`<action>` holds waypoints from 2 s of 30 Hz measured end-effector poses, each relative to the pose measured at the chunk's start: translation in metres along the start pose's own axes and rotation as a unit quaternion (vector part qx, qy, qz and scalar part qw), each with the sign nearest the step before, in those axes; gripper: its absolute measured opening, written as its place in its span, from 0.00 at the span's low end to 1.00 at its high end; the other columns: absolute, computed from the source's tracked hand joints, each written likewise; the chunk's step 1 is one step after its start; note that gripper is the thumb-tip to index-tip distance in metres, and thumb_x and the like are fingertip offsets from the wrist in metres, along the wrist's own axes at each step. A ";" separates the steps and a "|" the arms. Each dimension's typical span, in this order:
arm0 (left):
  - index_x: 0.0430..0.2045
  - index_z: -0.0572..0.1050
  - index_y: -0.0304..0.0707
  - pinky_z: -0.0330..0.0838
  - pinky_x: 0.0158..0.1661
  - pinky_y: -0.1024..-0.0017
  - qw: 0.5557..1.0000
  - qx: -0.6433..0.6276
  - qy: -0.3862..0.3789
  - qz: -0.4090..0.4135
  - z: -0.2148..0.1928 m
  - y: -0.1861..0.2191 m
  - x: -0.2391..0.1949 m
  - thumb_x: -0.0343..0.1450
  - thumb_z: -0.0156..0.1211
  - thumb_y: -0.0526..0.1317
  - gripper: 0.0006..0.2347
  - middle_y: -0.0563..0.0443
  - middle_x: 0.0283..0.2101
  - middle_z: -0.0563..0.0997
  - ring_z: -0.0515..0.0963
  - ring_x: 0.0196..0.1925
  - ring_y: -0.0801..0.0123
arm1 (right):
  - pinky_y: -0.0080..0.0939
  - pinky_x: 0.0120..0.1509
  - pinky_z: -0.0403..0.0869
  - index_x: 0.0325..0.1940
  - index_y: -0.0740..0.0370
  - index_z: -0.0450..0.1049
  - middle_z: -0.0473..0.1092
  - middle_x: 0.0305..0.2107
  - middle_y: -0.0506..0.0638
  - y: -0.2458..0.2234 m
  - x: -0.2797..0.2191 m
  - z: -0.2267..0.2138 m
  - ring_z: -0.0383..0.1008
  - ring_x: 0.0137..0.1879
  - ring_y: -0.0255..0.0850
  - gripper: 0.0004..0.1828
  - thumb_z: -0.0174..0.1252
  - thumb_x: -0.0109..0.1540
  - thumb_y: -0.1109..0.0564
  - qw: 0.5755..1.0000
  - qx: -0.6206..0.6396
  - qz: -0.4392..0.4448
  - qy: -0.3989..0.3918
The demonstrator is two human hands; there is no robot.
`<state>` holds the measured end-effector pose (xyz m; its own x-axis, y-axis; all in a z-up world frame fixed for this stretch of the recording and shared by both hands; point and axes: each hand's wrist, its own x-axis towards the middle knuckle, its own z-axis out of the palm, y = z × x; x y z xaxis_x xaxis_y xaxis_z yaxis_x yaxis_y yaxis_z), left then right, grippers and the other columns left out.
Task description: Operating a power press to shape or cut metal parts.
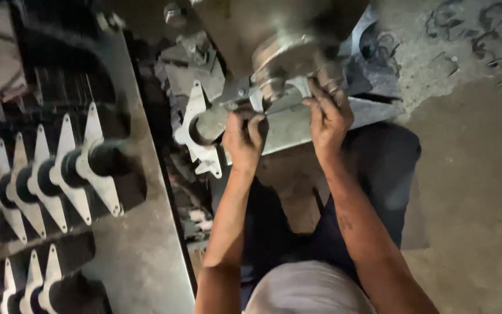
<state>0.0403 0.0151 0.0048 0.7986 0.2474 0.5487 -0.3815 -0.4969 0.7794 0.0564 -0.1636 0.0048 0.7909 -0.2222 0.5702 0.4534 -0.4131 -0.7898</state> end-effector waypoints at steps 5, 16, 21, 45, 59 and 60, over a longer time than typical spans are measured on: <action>0.31 0.74 0.34 0.73 0.37 0.65 1.000 -0.022 -0.013 0.013 0.000 -0.003 0.006 0.72 0.63 0.28 0.03 0.41 0.32 0.77 0.78 0.32 0.51 | 0.42 0.47 0.78 0.43 0.72 0.77 0.70 0.38 0.55 0.017 -0.004 0.003 0.76 0.42 0.46 0.02 0.61 0.67 0.68 0.998 -0.043 -0.016 0.037; 0.52 0.70 0.23 0.69 0.51 0.48 0.946 0.323 0.001 0.019 -0.103 -0.016 0.021 0.72 0.52 0.31 0.14 0.19 0.53 0.73 0.74 0.51 0.30 | 0.47 0.33 0.71 0.50 0.68 0.75 0.73 0.26 0.54 -0.020 0.009 -0.023 0.76 0.28 0.52 0.14 0.65 0.68 0.54 0.982 -0.130 0.054 -0.126; 0.34 0.80 0.27 0.73 0.48 0.48 0.850 0.398 -0.154 -0.308 -0.126 -0.042 0.035 0.73 0.64 0.55 0.22 0.25 0.41 0.82 0.80 0.47 0.34 | 0.46 0.34 0.75 0.44 0.66 0.75 0.74 0.29 0.56 0.026 0.015 -0.050 0.77 0.30 0.50 0.06 0.58 0.70 0.60 0.895 -0.341 -0.209 -0.198; 0.27 0.78 0.32 0.62 0.24 0.79 0.905 -0.225 0.015 -0.362 -0.016 -0.004 -0.030 0.74 0.64 0.42 0.10 0.59 0.22 0.77 0.70 0.22 0.83 | 0.32 0.17 0.54 0.40 0.68 0.71 0.67 0.23 0.47 -0.034 -0.024 0.010 0.58 0.19 0.30 0.18 0.52 0.71 0.48 0.781 0.278 0.505 -0.240; 0.56 0.70 0.32 0.77 0.53 0.55 0.976 0.159 -0.032 0.146 -0.022 0.025 -0.027 0.69 0.65 0.33 0.20 0.25 0.60 0.65 0.78 0.52 0.31 | 0.37 0.29 0.75 0.55 0.72 0.75 0.77 0.33 0.60 -0.048 -0.001 -0.043 0.79 0.32 0.44 0.44 0.36 0.70 0.27 0.766 0.413 0.411 -0.273; 0.56 0.70 0.32 0.77 0.53 0.55 0.975 0.158 -0.028 0.151 -0.018 0.022 -0.015 0.69 0.65 0.33 0.20 0.25 0.60 0.65 0.78 0.52 0.31 | 0.37 0.29 0.75 0.55 0.72 0.75 0.77 0.33 0.60 -0.037 -0.007 -0.038 0.79 0.32 0.44 0.44 0.36 0.70 0.27 0.768 0.414 0.405 -0.274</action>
<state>0.0116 0.0155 0.0187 0.6992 0.0089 0.7149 -0.4475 -0.7744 0.4473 0.0185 -0.1807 0.0382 0.9031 0.3877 -0.1845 -0.3506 0.4179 -0.8381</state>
